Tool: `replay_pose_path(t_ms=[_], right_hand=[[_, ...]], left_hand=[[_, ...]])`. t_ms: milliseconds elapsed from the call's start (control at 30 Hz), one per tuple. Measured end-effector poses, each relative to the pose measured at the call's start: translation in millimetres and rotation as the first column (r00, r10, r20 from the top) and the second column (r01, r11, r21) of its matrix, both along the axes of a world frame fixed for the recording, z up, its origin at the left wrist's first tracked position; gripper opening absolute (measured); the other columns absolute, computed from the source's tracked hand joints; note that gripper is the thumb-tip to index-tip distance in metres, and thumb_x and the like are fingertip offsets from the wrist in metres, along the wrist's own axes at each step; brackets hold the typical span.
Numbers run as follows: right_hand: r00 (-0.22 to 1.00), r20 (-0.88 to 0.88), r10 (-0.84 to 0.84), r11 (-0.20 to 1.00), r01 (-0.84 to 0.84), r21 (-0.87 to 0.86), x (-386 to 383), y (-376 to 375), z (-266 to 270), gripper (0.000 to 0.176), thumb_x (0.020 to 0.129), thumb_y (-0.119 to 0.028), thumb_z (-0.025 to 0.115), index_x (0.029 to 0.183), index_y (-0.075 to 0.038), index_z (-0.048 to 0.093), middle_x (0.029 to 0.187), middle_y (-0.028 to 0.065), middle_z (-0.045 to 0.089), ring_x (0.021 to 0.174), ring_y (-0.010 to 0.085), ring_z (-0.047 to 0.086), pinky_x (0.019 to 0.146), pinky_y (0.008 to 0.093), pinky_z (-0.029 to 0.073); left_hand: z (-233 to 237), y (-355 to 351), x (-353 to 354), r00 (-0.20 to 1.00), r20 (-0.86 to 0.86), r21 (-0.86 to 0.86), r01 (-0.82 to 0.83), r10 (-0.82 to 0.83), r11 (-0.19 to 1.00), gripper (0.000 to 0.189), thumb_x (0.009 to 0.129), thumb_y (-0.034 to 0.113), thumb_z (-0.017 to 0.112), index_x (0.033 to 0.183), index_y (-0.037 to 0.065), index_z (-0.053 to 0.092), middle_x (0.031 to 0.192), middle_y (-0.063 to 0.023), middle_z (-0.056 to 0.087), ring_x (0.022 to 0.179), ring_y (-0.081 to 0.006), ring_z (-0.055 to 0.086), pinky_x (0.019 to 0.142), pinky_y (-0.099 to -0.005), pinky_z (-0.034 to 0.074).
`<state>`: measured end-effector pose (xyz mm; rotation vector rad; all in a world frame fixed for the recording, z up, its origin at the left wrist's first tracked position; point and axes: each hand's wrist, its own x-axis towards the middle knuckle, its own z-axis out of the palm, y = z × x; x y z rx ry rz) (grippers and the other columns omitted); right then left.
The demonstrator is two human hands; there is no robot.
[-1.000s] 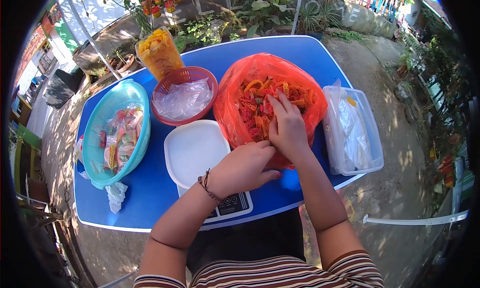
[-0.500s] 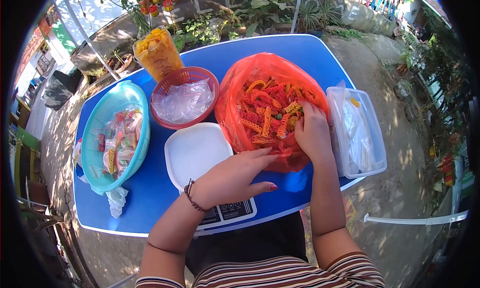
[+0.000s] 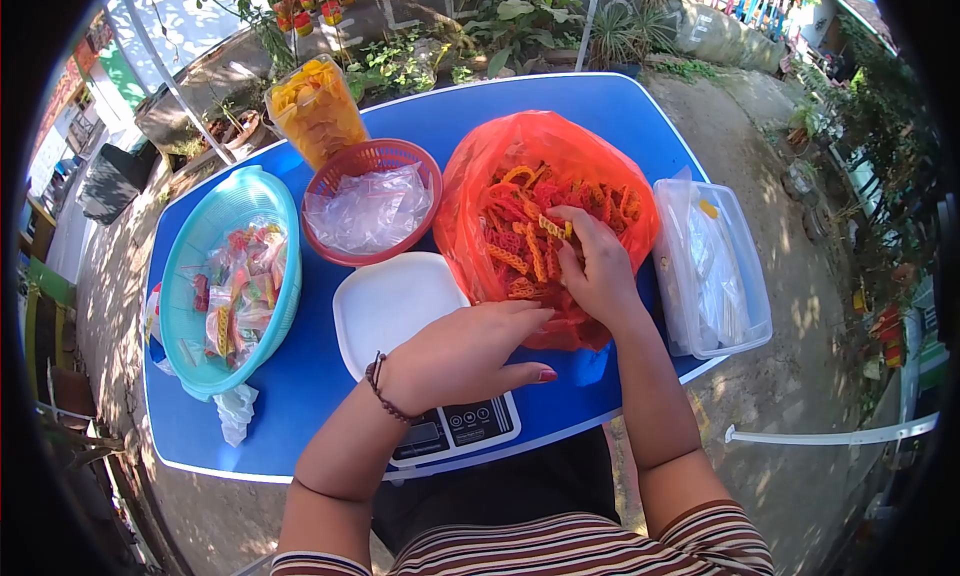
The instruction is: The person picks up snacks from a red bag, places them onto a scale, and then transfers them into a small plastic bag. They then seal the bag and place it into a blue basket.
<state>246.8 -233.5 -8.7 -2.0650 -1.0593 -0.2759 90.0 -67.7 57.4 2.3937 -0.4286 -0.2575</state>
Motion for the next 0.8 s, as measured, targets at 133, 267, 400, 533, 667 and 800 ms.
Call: replay_pose_path(t_ms=[133, 267, 400, 533, 667, 800], right_hand=[[0.996, -0.094, -0.007, 0.997, 0.000, -0.080, 0.1, 0.5, 2.0, 0.034, 0.089, 0.006, 0.061, 0.122, -0.004, 0.063, 0.112, 0.0147, 0.070, 0.104, 0.0295, 0.070, 0.089, 0.0382, 0.057], [0.959, -0.278, 0.058, 0.988, -0.015, 0.155, 1.3, -1.3, -0.1, 0.033, 0.090, 0.010, 0.062, 0.121, -0.002, 0.065, 0.111, 0.0139, 0.073, 0.106, 0.0236, 0.072, 0.091, 0.0334, 0.057], [0.955, -0.297, 0.025, 0.938, 0.080, 0.337, 7.5, -3.6, -6.6, 0.029, 0.093, 0.010, 0.061, 0.119, 0.000, 0.067, 0.108, 0.0133, 0.075, 0.104, 0.0196, 0.073, 0.089, 0.0310, 0.057], [0.967, -0.256, -0.011, 0.884, 0.129, 0.449, 12.7, -6.8, -6.8, 0.023, 0.099, 0.007, 0.055, 0.118, 0.001, 0.066, 0.102, 0.0125, 0.076, 0.100, 0.0186, 0.073, 0.087, 0.0318, 0.057], [0.985, -0.161, -0.069, 0.940, 0.118, 0.320, 10.3, -7.2, -6.5, 0.017, 0.099, -0.002, 0.058, 0.114, -0.002, 0.066, 0.094, 0.0147, 0.074, 0.087, 0.0248, 0.073, 0.079, 0.0359, 0.057], [0.971, -0.037, -0.238, 0.969, 0.235, -0.083, -3.8, -2.3, -0.2, 0.022, 0.089, -0.019, 0.074, 0.099, -0.002, 0.065, 0.076, 0.0133, 0.064, 0.073, 0.0229, 0.068, 0.065, 0.0333, 0.050]], left_hand=[[0.2, 1.7, -0.2, 1.000, 0.016, 0.010, 0.003, -0.004, 1.000, 0.068, 0.096, 0.040, 0.069, 0.144, -0.004, 0.048, 0.138, -0.0238, 0.059, 0.125, -0.0361, 0.060, 0.104, -0.0411, 0.049], [-0.2, 5.2, -1.3, 1.000, -0.001, -0.007, 0.002, -0.002, 1.000, 0.069, 0.095, 0.039, 0.069, 0.144, -0.005, 0.048, 0.137, -0.0240, 0.060, 0.123, -0.0361, 0.061, 0.103, -0.0411, 0.050], [-1.2, 7.1, -1.1, 1.000, -0.018, -0.006, -0.018, 0.018, 1.000, 0.068, 0.096, 0.039, 0.069, 0.143, -0.005, 0.048, 0.135, -0.0244, 0.061, 0.123, -0.0362, 0.061, 0.103, -0.0413, 0.050], [1.7, 7.3, -1.0, 0.999, -0.019, -0.003, -0.028, 0.028, 1.000, 0.067, 0.096, 0.039, 0.069, 0.143, -0.005, 0.049, 0.133, -0.0248, 0.062, 0.122, -0.0364, 0.061, 0.103, -0.0413, 0.050], [-0.1, 8.0, -0.1, 1.000, -0.021, -0.001, -0.024, 0.024, 1.000, 0.068, 0.096, 0.039, 0.069, 0.142, -0.006, 0.049, 0.132, -0.0251, 0.062, 0.122, -0.0367, 0.062, 0.103, -0.0414, 0.050], [-2.8, 8.7, -0.6, 1.000, 0.004, -0.014, -0.023, 0.023, 1.000, 0.068, 0.096, 0.040, 0.069, 0.143, -0.006, 0.049, 0.133, -0.0251, 0.062, 0.122, -0.0366, 0.062, 0.103, -0.0411, 0.050]])
